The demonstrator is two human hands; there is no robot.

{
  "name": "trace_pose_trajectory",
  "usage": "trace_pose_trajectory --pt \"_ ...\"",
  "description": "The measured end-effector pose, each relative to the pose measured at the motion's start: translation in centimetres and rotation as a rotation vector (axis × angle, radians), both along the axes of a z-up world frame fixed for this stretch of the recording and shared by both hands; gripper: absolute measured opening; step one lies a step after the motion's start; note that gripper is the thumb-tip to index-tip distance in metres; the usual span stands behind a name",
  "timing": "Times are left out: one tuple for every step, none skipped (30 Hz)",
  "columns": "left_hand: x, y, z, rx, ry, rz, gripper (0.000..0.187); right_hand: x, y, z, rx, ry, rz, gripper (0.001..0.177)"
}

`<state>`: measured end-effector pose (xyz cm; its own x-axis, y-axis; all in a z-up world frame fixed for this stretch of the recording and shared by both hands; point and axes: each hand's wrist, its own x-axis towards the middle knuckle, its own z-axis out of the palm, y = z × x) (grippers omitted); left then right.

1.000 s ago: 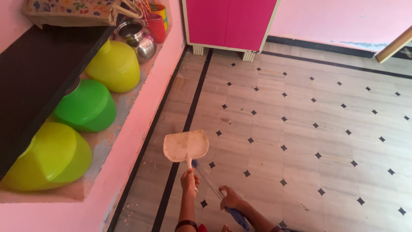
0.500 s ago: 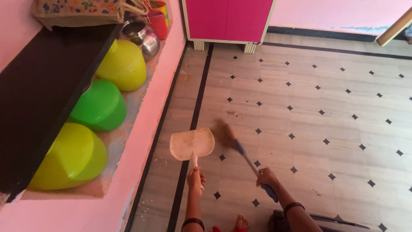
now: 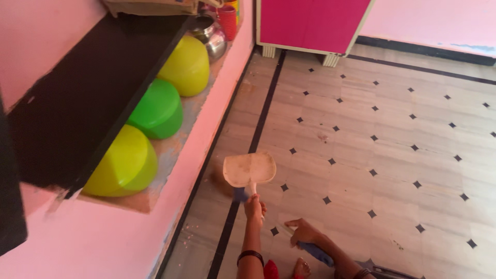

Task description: The person sweeps the floor using a broom and a handheld dustpan, moving from a storage corner into a hallway.

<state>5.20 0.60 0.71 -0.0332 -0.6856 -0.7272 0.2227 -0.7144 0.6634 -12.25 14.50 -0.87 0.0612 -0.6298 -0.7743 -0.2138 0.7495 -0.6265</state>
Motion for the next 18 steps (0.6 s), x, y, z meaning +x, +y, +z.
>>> trace_pose_trajectory --pt "0.6 0.1 0.0 0.0 -0.006 0.002 0.031 1.1 -0.2 -0.2 0.021 -0.076 -0.009 0.075" --pt "1.2 0.2 0.0 -0.001 -0.012 0.005 0.03 1.9 -0.5 -0.4 0.043 -0.152 -0.017 0.071" --pt "1.9 0.3 -0.1 -0.002 -0.017 0.007 0.03 2.5 -0.8 -0.6 0.035 -0.16 0.012 0.068" --pt "2.8 0.3 0.0 0.001 -0.009 0.014 0.031 3.2 -1.4 -0.8 0.026 -0.17 0.043 0.064" --pt "3.7 0.3 0.0 0.003 -0.001 0.021 0.031 3.9 -2.2 -0.8 0.018 -0.179 0.074 0.061" --pt "4.7 0.5 0.0 0.008 0.006 0.026 0.032 4.1 -2.9 -0.8 0.01 -0.121 0.054 0.056" --pt "5.6 0.6 -0.1 0.021 0.025 0.04 0.033 3.8 -3.8 -0.7 0.001 -0.062 0.033 0.051" --pt "6.5 0.6 0.0 0.033 0.045 0.054 0.035 3.4 -4.6 -0.6 -0.009 -0.003 0.013 0.046" --pt "7.3 0.5 0.1 0.044 0.066 0.068 0.036 2.7 -5.4 -0.4 -0.046 -0.008 -0.055 0.043" --pt "8.2 0.5 0.1 0.049 0.044 0.058 0.038 2.1 -6.2 -0.3 -0.083 -0.015 -0.122 0.042" --pt "9.1 0.6 0.1 0.053 0.021 0.047 0.04 1.8 -7.1 -0.1 -0.08 0.051 -0.08 0.036" --pt "9.8 0.5 0.2 0.058 0.0 0.036 0.042 1.3 -8.3 0.2 -0.078 0.118 -0.038 0.031" --pt "10.4 0.4 0.3 0.056 0.011 0.043 0.043 1.2 -9.5 0.6 -0.076 0.185 0.004 0.027" --pt "10.9 0.4 0.4 0.054 0.023 0.048 0.044 1.2 -10.3 0.9 -0.097 0.214 -0.039 0.025" --pt "11.2 0.4 0.5 0.052 0.036 0.053 0.045 1.3 -10.7 1.0 -0.118 0.242 -0.083 0.023" --pt "11.3 0.2 0.5 0.051 0.048 0.071 0.046 1.4 -10.9 1.0 -0.136 0.271 -0.128 0.022" --pt "11.3 0.0 0.6 0.05 0.059 0.09 0.047 1.4 -11.0 1.0 -0.153 0.246 -0.159 0.025" --pt "11.3 -0.4 0.6 0.048 0.07 0.105 0.048 1.4 -11.0 1.0 -0.17 0.22 -0.193 0.03"
